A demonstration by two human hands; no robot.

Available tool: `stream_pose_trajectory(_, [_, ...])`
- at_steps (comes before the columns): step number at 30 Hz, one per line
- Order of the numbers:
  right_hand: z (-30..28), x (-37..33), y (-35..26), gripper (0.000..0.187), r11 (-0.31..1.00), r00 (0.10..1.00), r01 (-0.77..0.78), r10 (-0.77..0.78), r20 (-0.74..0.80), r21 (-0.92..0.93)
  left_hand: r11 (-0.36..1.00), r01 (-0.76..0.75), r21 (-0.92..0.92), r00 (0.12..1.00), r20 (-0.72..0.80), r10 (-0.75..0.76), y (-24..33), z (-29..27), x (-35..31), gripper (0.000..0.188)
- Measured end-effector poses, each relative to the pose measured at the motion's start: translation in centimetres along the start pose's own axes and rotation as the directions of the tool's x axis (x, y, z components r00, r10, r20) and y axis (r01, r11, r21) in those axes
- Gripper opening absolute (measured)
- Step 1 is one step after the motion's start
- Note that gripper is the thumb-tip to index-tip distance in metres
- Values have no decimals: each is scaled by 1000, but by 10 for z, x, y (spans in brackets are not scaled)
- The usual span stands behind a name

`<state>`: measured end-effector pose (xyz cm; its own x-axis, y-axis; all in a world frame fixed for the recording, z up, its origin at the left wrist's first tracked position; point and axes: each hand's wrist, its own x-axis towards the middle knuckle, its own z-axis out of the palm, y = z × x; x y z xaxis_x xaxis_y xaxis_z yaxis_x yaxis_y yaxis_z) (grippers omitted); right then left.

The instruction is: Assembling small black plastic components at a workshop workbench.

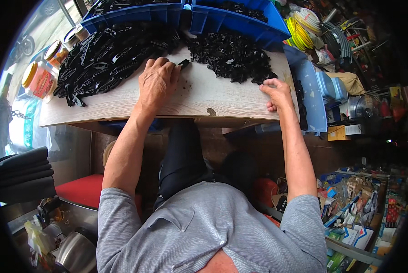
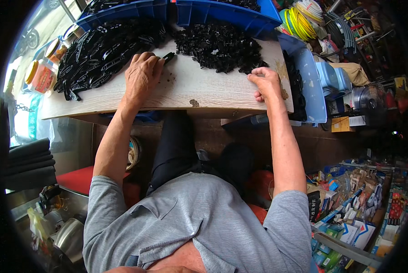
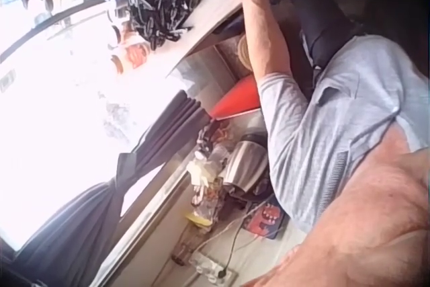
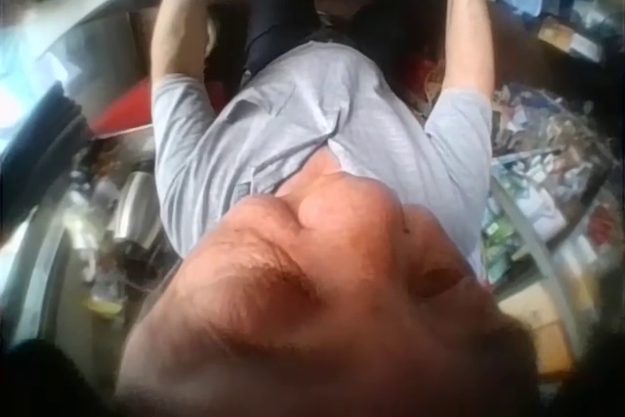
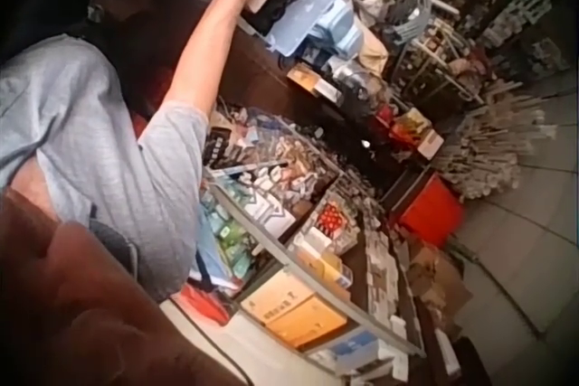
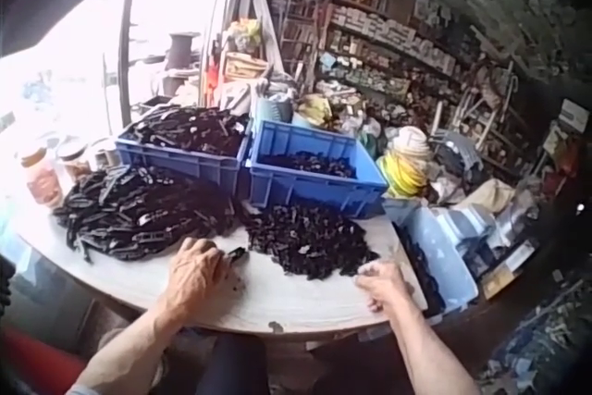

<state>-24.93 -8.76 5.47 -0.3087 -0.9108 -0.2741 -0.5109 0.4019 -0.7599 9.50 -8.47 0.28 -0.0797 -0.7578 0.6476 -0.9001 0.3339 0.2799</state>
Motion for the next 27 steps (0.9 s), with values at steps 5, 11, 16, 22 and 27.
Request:
stream_pose_trajectory(5, [-5,1,6,16,996,999,-40,38,32,77,998,47,-49,995,-89,-51,3,-5,4,18])
stream_pose_trajectory(11, [-16,-2,16,22,971,988,-115,90,125,209,819,123,-560,968,-115,-224,45,-5,-20,13])
stream_pose_trajectory(16, [-19,-9,19,25,915,982,-173,129,142,365,515,337,-788,938,235,-254,112,5,-43,15])
stream_pose_trajectory(22, [-3,-23,18,23,853,966,-224,131,223,471,554,256,-792,966,227,-122,159,47,-21,24])
stream_pose_trajectory(27, [6,-22,29,17,817,952,-175,-2,307,550,585,137,-800,991,112,-79,168,72,-6,20])
